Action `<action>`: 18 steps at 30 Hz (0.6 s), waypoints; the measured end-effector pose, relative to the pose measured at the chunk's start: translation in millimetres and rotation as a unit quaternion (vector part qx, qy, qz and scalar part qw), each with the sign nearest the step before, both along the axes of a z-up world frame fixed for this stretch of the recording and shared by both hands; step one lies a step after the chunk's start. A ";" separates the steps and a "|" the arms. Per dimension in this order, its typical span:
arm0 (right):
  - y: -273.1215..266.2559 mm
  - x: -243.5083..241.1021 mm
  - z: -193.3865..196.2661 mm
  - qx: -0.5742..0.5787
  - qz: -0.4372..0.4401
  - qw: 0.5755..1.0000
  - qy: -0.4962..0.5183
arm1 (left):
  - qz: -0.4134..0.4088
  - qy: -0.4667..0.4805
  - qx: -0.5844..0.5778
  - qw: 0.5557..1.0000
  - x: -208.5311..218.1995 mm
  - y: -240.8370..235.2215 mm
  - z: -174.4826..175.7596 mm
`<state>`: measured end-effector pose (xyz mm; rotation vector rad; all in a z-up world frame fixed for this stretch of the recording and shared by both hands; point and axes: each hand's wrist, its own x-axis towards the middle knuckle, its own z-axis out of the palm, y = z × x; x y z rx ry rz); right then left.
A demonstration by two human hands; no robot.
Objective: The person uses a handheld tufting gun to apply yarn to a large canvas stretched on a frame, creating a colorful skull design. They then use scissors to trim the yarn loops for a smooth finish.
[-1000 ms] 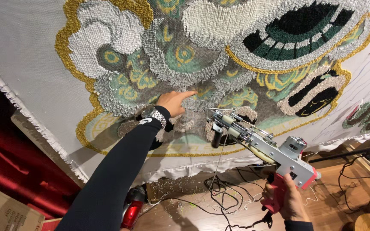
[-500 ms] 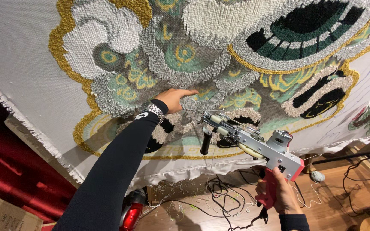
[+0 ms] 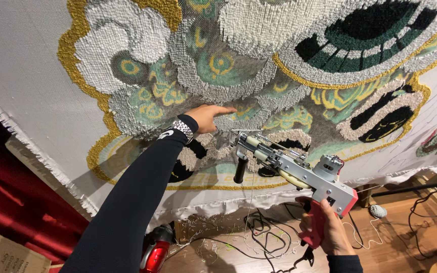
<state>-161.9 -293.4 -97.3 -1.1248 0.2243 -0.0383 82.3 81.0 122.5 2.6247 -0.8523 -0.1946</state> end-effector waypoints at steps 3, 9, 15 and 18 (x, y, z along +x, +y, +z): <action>3.7 1.8 3.7 0.006 -0.005 1.000 0.025 | -0.023 -0.006 -0.010 1.000 -0.3 1.0 0.3; 7.7 -1.1 5.3 -0.005 -0.008 1.000 0.003 | -0.017 0.023 -0.021 0.999 -12.6 3.4 10.0; 6.6 -2.9 9.5 0.013 0.017 1.000 -0.006 | -0.068 -0.013 -0.095 0.993 -18.4 15.4 7.2; 7.9 -1.7 10.6 0.011 0.015 1.000 -0.004 | -0.079 -0.028 -0.157 0.984 -22.5 20.0 4.3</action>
